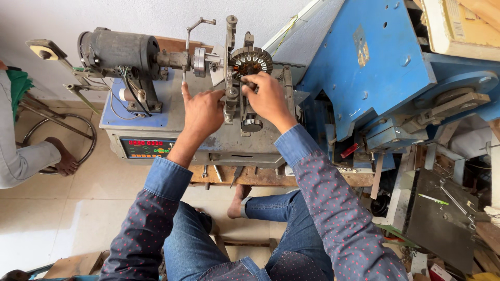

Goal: The person seats a motor armature into a bench-top winding machine, operates the control panel to run the machine as it winds wire around the armature slots, then unclamps and repositions the armature to wind another section, repeating the cycle.

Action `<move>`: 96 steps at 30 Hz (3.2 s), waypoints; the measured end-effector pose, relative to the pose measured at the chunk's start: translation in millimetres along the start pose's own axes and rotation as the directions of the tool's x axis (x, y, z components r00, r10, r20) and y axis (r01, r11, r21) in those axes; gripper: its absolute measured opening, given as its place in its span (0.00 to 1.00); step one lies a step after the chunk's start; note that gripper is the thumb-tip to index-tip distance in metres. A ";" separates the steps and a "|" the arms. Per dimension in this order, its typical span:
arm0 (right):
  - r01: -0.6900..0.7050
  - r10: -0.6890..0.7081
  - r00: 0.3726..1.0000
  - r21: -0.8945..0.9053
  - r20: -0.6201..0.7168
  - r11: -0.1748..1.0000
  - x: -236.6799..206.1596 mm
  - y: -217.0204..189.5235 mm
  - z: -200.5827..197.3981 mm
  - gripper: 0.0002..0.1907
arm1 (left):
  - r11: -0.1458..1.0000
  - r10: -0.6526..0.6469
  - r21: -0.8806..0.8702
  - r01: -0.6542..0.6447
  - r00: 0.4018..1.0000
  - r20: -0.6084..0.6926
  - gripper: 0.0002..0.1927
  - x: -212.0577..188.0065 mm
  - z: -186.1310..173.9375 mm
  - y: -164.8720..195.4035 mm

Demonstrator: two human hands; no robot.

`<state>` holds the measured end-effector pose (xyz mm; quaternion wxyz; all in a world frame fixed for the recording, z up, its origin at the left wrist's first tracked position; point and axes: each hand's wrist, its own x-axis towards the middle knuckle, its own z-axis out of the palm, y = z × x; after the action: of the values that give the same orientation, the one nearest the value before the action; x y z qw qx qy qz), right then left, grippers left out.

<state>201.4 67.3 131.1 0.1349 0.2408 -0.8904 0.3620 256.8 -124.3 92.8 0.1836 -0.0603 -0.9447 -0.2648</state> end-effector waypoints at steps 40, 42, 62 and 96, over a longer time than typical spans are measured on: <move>0.443 -0.362 0.888 -0.316 0.282 0.839 19.0 14.1 -6.6 0.10 | 0.992 0.117 0.047 -0.120 0.991 0.063 0.26 81.3 -25.7 4.0; 0.449 -0.382 0.888 -0.298 0.258 0.843 18.5 18.8 -5.4 0.11 | 0.969 0.122 0.200 -0.148 0.983 0.139 0.36 100.1 -20.6 15.0; 0.454 -0.398 0.880 -0.219 0.259 0.863 9.3 26.1 -21.2 0.14 | 0.852 0.077 0.490 -0.184 0.970 0.230 0.64 126.1 16.7 31.4; -0.620 0.549 0.782 0.270 0.296 0.737 -187.7 172.4 -65.4 0.08 | 0.861 0.343 0.267 -0.432 0.883 0.321 0.67 123.4 7.9 40.0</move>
<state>274.0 283.0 -0.8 -0.1204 0.0025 -0.8495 0.5136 148.6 -84.0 152.4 0.1142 -0.2534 -0.9593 -0.0492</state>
